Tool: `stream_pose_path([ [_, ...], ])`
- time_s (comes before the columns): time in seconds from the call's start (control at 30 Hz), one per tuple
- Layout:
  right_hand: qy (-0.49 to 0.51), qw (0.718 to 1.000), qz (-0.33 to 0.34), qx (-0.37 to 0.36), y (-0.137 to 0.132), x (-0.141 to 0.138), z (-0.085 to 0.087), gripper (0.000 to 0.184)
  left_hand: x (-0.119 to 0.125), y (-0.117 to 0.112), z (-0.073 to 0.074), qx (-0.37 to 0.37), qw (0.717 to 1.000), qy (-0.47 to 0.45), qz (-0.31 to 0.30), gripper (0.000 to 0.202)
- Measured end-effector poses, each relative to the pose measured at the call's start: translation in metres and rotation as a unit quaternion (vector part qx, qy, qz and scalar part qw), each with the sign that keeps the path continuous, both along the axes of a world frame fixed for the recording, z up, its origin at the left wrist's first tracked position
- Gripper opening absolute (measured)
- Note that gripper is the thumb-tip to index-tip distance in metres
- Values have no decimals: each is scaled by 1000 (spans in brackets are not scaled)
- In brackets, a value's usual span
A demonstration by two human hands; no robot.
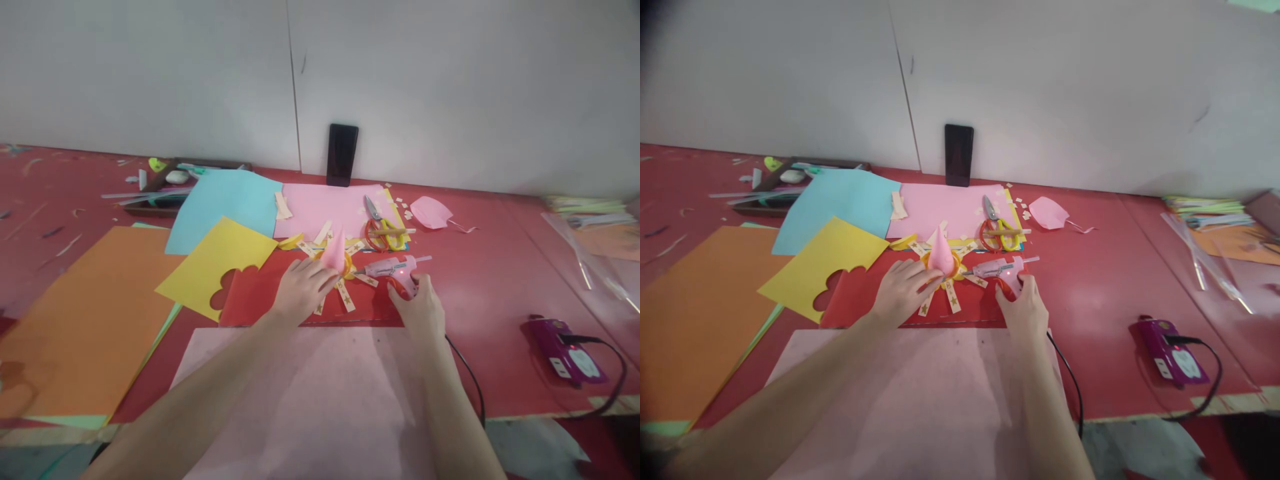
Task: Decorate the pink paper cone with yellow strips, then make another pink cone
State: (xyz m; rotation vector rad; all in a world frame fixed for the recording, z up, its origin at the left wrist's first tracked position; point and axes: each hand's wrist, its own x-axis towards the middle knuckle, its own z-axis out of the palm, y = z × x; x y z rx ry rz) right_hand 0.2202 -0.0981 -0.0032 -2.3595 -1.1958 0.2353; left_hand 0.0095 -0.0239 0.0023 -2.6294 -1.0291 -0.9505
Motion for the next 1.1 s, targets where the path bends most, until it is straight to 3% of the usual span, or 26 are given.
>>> stream_pose_path([
  [0.23,2,1000,1,12,-2,0,2,43,7,0,-10,-18,999,38,15,20],
  [0.8,14,1000,19,2,-1,-1,2,43,9,0,-7,-97,994,38,22,20],
  [1.1,20,1000,14,-19,0,-1,5,43,8,1,-7,-44,996,75,25,24],
])
